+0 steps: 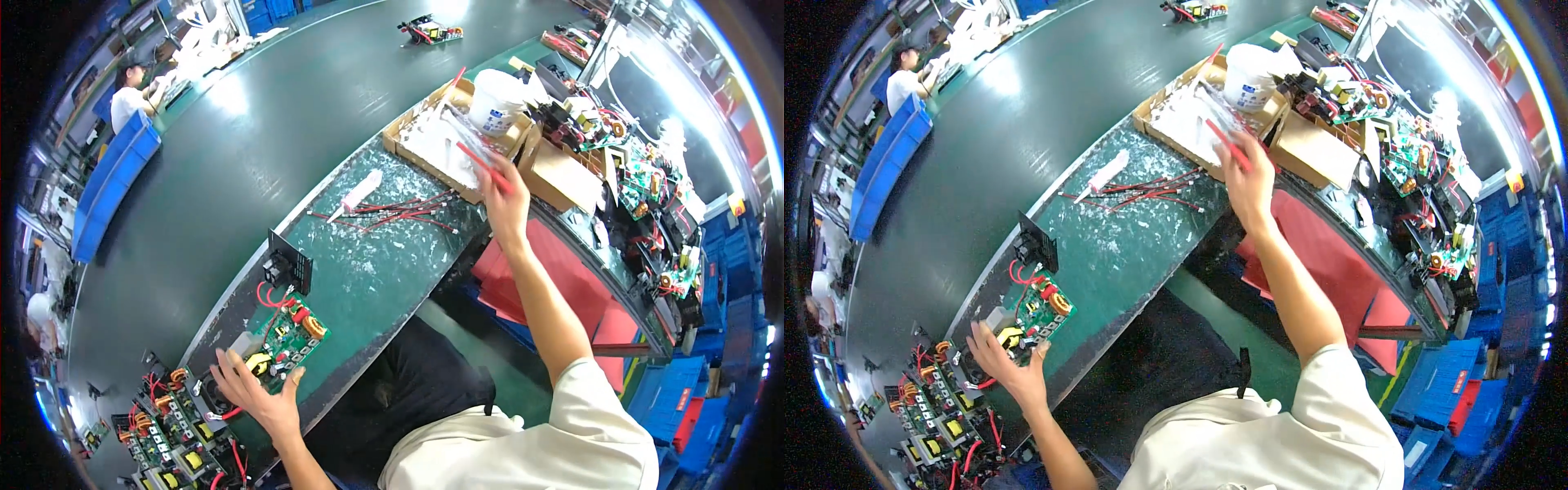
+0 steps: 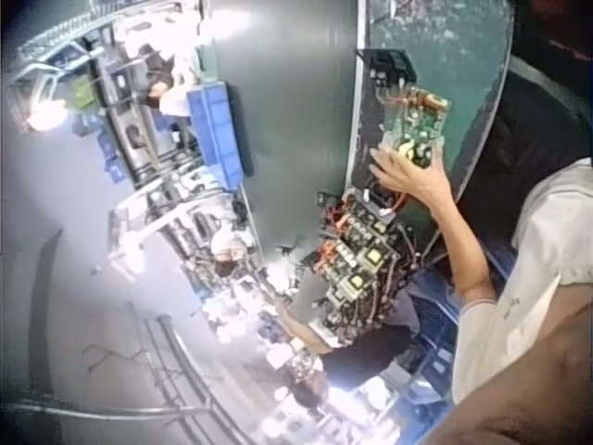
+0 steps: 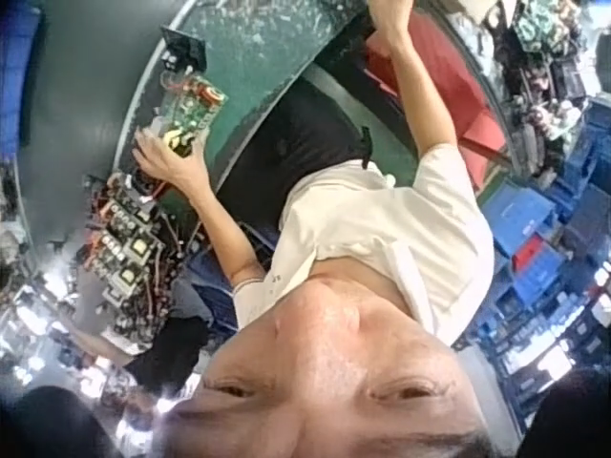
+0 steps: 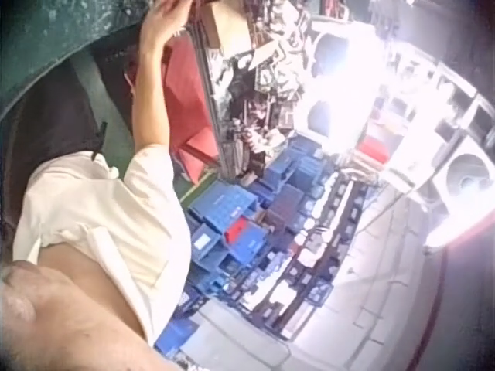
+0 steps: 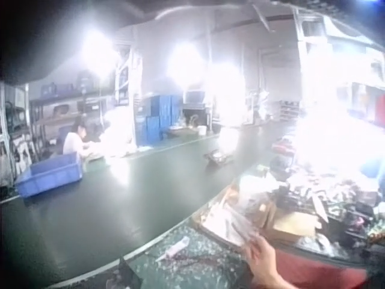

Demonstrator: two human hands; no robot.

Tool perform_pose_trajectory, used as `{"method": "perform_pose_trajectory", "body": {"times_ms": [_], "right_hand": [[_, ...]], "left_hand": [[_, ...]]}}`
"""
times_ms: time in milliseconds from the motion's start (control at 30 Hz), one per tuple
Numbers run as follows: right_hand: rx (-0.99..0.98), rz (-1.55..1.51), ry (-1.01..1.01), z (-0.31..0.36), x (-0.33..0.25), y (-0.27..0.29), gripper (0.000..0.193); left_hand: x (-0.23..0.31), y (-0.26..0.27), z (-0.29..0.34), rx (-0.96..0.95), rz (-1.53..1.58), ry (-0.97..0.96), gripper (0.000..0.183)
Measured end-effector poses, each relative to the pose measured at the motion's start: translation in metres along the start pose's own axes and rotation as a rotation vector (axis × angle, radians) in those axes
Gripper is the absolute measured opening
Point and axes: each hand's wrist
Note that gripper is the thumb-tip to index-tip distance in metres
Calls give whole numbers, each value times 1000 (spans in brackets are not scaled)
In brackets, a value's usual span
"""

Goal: Assembling electronic components and cooling fans onto circuit boards on a factory production line.

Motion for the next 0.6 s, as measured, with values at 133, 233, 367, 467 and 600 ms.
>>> {"method": "perform_pose_trajectory", "body": {"times_ms": [133,233,367,467,600], "right_hand": [[-94,278,215,-68,22,-23,26],[-199,243,-1,-81,25,-25,27],[-188,101,-12,-71,18,-23,24],[-172,37,-72,-69,26,-22,24],[-211,85,-107,-69,28,-15,25]], "left_hand": [[-7,-14,29,89,-10,54,109],[-3,-14,35,73,-25,90,109],[-3,-13,34,28,-76,105,109],[-2,-15,34,21,-79,83,108],[2,-15,30,21,-69,76,108]]}}
Point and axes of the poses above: each hand's wrist, its own z-axis away from the middle knuckle, its own y-axis out of the back of the hand, x = y × z, and after that the axes turned 3 degrees about y, right-handed
